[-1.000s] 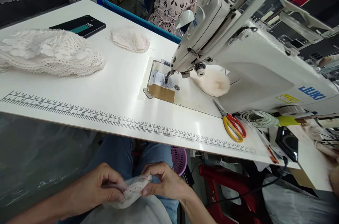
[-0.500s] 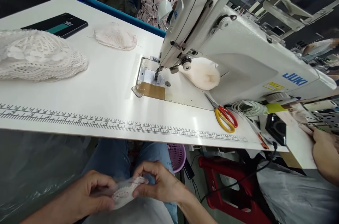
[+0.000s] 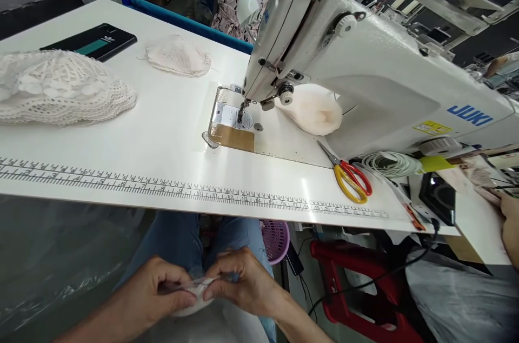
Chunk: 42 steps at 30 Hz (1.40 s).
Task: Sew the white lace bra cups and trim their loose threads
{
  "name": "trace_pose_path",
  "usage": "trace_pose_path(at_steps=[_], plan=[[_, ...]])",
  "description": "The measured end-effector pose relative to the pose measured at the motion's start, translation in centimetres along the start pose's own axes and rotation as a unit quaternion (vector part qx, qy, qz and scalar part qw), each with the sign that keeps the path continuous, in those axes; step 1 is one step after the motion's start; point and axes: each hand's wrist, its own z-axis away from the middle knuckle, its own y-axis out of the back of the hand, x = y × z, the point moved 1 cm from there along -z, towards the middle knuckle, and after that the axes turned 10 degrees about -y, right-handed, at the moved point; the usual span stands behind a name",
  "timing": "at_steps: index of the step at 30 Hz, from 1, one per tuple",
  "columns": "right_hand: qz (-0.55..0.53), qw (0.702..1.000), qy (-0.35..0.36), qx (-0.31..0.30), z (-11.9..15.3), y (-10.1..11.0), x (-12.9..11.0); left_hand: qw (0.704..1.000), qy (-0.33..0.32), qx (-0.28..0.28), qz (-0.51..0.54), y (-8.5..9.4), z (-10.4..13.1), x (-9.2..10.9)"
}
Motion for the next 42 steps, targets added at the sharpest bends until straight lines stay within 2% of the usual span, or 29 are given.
trace_pose_path(at_steps=[4, 7, 11, 15, 24, 30, 34, 42], plan=[[-0.040, 0.998, -0.026, -0.026, -0.1, 0.2, 0.6, 1.000, 0.008, -0.002, 0.000, -0.3, -0.2, 0.4], [-0.034, 0.999, -0.026, -0.017, -0.3, 0.3, 0.7, 1.000, 0.004, 0.004, -0.015, -0.4, -0.5, 0.5], [-0.088, 0.994, -0.068, -0.022, -0.5, 0.8, 1.0, 0.999, -0.006, -0.021, 0.028, 0.0, -0.3, 0.6], [-0.144, 0.983, -0.103, -0.045, -0.5, 1.6, 1.7, 0.997, 0.026, -0.027, 0.060, 0.5, 0.2, 0.5], [-0.191, 0.973, -0.100, -0.079, -0.4, 2.0, 3.0, 0.997, 0.030, -0.037, 0.066, 0.4, 0.4, 0.1], [-0.205, 0.968, -0.104, -0.101, -0.3, 1.8, 3.4, 0.997, 0.056, -0.011, 0.043, 0.3, 0.6, 0.7], [-0.194, 0.969, -0.108, -0.110, -0.2, 1.7, 3.3, 0.997, 0.041, -0.028, 0.052, 0.3, 0.7, 0.5], [-0.155, 0.976, -0.089, -0.122, -0.1, 1.8, 2.4, 0.998, 0.053, -0.007, 0.039, 0.2, 0.8, -0.6]])
